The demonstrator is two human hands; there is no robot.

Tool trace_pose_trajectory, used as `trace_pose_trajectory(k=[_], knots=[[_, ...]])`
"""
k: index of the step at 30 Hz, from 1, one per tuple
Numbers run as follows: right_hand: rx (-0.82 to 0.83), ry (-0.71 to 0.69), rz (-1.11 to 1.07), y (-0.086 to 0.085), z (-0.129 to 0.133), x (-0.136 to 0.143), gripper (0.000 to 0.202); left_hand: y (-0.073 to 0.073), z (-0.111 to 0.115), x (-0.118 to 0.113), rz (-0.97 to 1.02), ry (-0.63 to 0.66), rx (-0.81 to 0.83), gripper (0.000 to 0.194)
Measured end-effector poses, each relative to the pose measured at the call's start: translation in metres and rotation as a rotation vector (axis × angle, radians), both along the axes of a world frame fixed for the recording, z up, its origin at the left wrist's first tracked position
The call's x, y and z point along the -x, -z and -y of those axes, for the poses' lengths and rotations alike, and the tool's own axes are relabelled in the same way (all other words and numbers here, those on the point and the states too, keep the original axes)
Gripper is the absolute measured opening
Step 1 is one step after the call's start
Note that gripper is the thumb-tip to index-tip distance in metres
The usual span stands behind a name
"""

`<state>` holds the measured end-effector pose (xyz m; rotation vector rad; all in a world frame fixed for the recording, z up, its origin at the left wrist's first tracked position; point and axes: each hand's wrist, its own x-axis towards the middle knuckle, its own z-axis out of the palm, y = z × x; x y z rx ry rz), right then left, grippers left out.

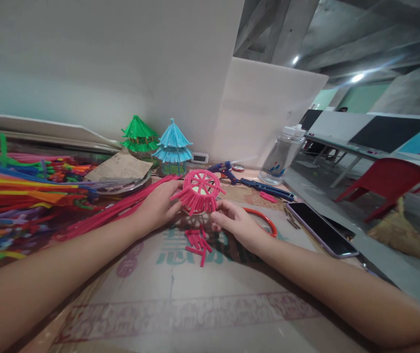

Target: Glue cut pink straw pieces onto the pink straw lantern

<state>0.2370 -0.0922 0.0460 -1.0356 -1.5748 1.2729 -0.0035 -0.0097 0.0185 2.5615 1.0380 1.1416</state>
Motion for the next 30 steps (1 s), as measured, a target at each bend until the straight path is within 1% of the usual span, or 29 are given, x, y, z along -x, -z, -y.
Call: trace_pose_trajectory(k=[5,15,21,27,30], knots=[[0.001,0.067,-0.101,0.0042,-0.0039,-0.0016,0.046,0.0021,-0.0007,0.0014,-0.014,-0.014,-0.001,0.029],[-0.028,0.088,-0.006,0.0019,-0.0026,0.0006,0.038,0.0048,-0.0025,0.0017,-0.03,-0.023,-0.005,0.035],[-0.012,0.078,-0.022,0.0039,-0.0041,-0.0003,0.039,0.0075,-0.0049,0.0032,-0.041,-0.021,-0.008,0.039],[-0.004,0.073,-0.012,0.0036,-0.0037,0.0002,0.042,0.0052,-0.0037,0.0013,-0.012,0.0,-0.004,0.035],[-0.004,0.054,-0.023,0.0041,-0.0046,0.0007,0.046,0.0062,-0.0043,0.0012,0.0,0.007,0.02,0.037]])
